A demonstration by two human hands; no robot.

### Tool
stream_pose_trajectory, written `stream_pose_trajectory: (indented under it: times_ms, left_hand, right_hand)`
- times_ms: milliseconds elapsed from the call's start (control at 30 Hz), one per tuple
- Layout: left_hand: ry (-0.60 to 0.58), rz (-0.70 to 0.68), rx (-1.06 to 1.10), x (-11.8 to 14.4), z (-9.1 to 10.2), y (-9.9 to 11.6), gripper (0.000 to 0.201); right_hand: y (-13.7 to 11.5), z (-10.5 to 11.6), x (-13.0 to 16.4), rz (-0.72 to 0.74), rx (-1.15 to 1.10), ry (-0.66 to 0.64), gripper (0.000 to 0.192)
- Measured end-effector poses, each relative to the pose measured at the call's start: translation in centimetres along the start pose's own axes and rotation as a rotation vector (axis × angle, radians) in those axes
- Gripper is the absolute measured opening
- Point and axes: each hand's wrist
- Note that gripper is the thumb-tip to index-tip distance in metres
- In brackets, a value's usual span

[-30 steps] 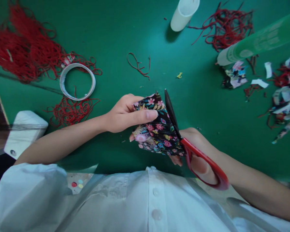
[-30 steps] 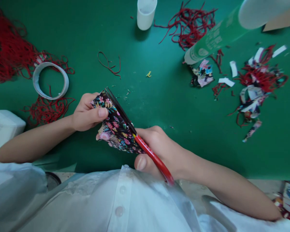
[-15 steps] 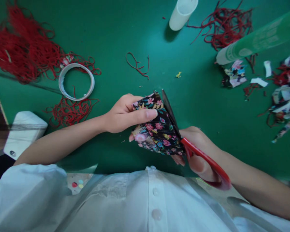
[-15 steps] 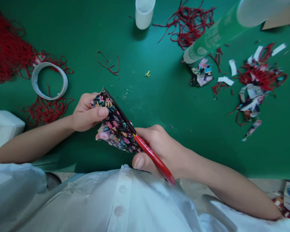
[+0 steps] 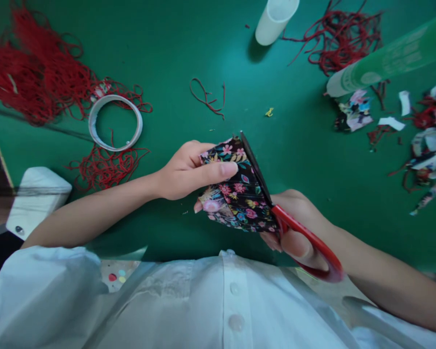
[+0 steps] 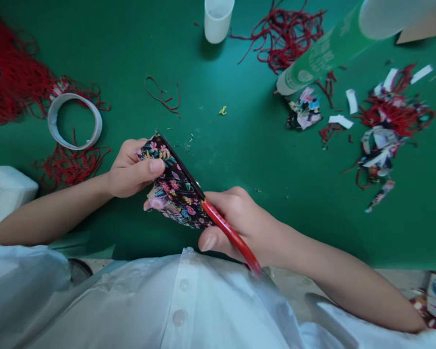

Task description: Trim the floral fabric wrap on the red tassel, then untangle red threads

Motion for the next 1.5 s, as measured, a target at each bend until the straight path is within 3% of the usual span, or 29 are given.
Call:
stream_pose_trajectory:
  times_ms: [633, 900, 1067, 1233, 1500]
  left_hand:
    - [-0.064, 0.075, 0.119, -0.4, 0.1, 0.4, 0.042]
    - [-0.097, 0.027, 0.088, -0.7, 0.0, 0.8, 0.036]
    - [-0.045, -0.041, -0.055, -1.1, -0.2, 0.8, 0.041]
    - [0.074, -0.195, -0.257, -1.8, -0.2, 0.9, 0.037]
    - [0.126, -0.134, -0.168, -1.6, -0.2, 0.3, 0.032]
  right_hand:
    - [0.3, -0.2, 0.2, -0.009, -0.058, 0.052, 0.06]
    - [-0.8, -0.4, 0.3, 0.08, 0.034, 0.246, 0.053]
    - [-1.5, -0.8, 0.5, -0.013, 0.186, 0.432, 0.03]
    - [-1.1, -1.0, 0.5, 0.017, 0.241, 0.516, 0.027]
    - [-1.2, -0.8, 0.2, 0.088, 0.321, 0.553, 0.014]
Point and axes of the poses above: each hand's wrist, its own x-axis away from the middle knuckle, its own z-axis out of the back of the hand, y = z × x, and after that the axes turned 9 degrees about -z, right-handed
